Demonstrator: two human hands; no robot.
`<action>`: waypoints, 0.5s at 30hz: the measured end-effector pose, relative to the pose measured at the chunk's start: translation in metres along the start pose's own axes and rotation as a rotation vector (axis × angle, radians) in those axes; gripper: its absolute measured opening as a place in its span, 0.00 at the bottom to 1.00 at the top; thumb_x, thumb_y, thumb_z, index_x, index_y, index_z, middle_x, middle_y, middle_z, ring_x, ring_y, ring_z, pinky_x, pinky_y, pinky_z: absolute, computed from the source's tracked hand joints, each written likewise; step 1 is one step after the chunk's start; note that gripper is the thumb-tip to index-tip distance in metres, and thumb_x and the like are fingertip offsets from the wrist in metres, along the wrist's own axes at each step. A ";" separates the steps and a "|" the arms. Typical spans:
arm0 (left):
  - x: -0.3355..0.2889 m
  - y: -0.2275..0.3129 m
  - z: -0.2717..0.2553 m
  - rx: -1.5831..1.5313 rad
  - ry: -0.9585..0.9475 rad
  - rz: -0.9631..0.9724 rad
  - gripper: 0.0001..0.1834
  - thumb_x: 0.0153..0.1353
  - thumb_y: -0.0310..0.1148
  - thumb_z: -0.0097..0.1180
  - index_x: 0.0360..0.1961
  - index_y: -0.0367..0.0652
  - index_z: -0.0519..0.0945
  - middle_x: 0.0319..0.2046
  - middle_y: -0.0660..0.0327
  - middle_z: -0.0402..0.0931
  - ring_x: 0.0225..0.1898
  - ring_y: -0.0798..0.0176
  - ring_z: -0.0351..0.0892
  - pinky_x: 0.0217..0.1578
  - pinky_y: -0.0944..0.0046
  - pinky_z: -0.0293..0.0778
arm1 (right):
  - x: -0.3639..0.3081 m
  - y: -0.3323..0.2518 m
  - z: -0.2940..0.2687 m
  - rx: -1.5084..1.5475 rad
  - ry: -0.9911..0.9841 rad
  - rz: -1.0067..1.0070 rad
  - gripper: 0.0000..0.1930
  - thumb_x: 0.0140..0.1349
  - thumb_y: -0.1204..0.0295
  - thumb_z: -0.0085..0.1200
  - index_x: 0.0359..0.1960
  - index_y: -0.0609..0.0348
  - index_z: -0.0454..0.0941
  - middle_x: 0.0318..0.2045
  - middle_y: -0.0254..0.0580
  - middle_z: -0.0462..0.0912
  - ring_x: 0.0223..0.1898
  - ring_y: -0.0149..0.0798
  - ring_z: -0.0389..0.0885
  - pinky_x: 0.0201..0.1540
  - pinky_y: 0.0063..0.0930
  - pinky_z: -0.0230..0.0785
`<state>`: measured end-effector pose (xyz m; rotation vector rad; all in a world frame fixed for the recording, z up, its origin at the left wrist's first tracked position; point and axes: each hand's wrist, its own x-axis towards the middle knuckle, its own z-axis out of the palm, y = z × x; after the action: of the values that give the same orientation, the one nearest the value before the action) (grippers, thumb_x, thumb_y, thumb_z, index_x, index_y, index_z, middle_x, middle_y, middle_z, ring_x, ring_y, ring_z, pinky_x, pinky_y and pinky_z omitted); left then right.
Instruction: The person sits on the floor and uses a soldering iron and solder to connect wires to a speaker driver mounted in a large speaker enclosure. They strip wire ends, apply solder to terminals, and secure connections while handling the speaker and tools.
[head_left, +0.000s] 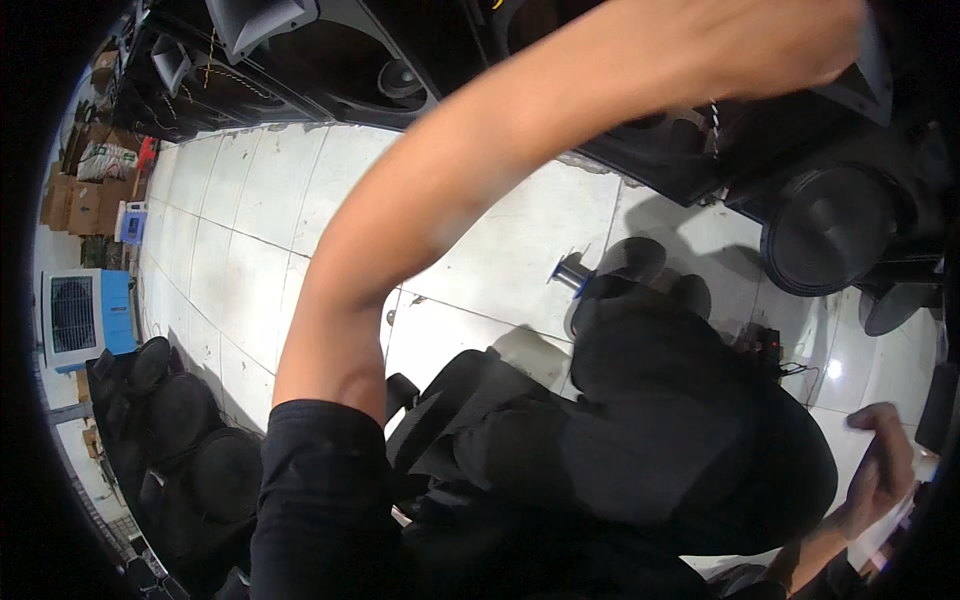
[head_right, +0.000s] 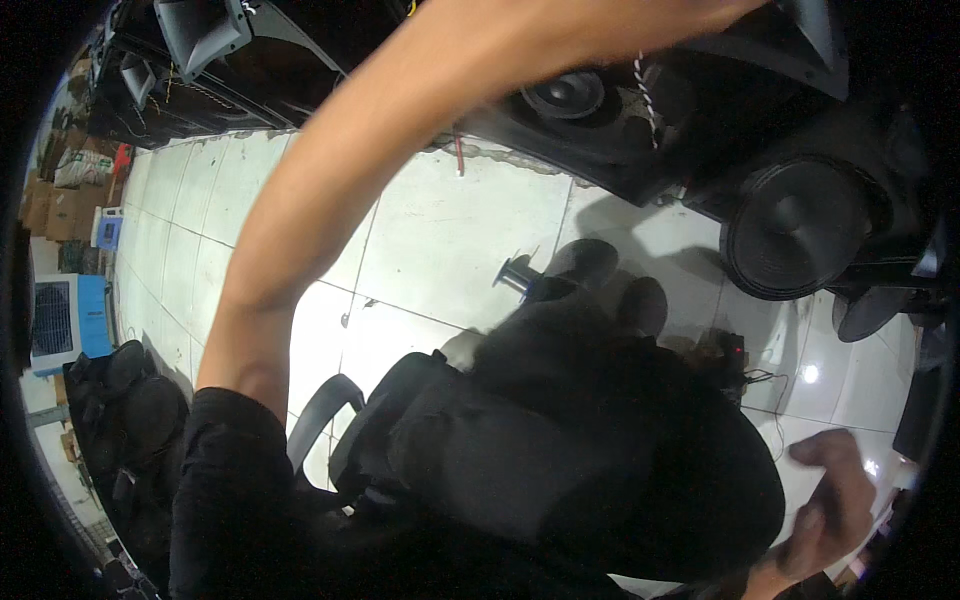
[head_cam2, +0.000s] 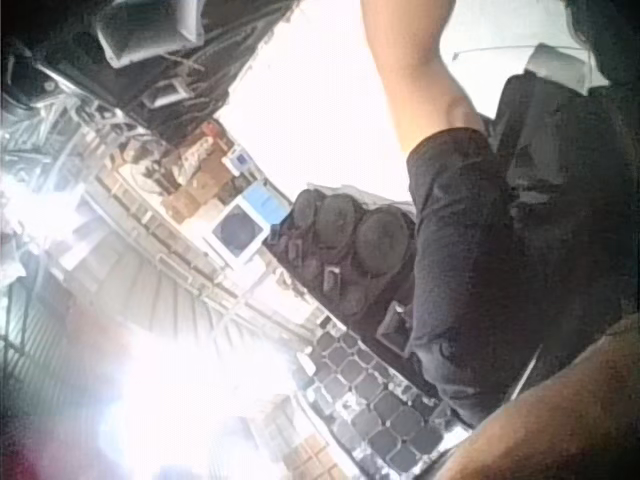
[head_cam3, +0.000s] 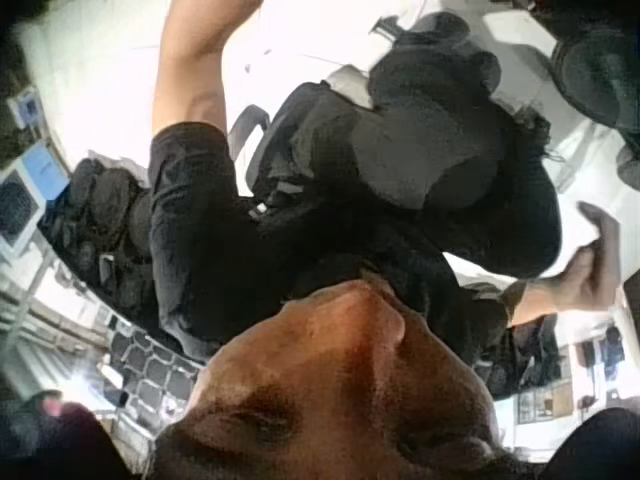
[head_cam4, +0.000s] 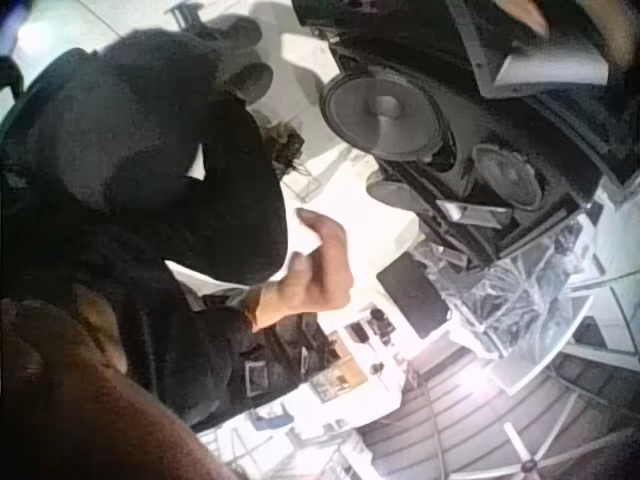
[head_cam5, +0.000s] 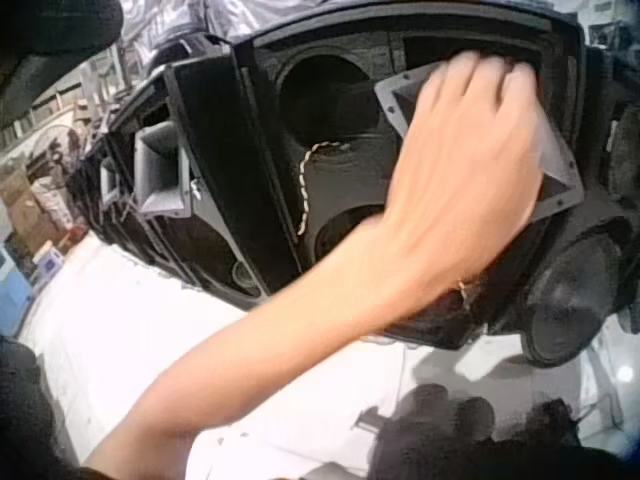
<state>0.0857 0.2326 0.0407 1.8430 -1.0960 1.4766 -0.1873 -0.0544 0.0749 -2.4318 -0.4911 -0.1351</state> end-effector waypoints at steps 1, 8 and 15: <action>-0.025 0.000 -0.022 -0.016 -0.057 -0.026 0.14 0.53 0.35 0.65 0.39 0.40 0.81 0.36 0.52 0.78 0.46 0.48 0.78 0.47 0.53 0.74 | 0.008 -0.004 0.012 0.049 -0.076 -0.025 0.21 0.61 0.61 0.52 0.43 0.71 0.79 0.34 0.54 0.84 0.33 0.43 0.81 0.37 0.32 0.70; -0.250 0.062 -0.090 -0.205 -0.922 -0.579 0.15 0.59 0.34 0.61 0.45 0.39 0.81 0.39 0.51 0.81 0.42 0.48 0.81 0.45 0.53 0.77 | 0.031 -0.031 0.035 0.004 -0.389 0.284 0.24 0.47 0.64 0.62 0.42 0.72 0.80 0.37 0.59 0.84 0.39 0.57 0.83 0.46 0.41 0.73; -0.386 0.118 -0.066 0.022 -1.461 -0.229 0.25 0.61 0.33 0.52 0.61 0.41 0.72 0.56 0.51 0.72 0.63 0.50 0.66 0.61 0.46 0.65 | 0.036 -0.030 0.042 0.013 -0.418 0.282 0.25 0.44 0.64 0.62 0.42 0.72 0.81 0.37 0.61 0.84 0.39 0.58 0.83 0.46 0.42 0.74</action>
<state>-0.0766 0.3251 -0.3231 2.9121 -1.2758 -0.2360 -0.1666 0.0048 0.0669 -2.4899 -0.3181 0.5024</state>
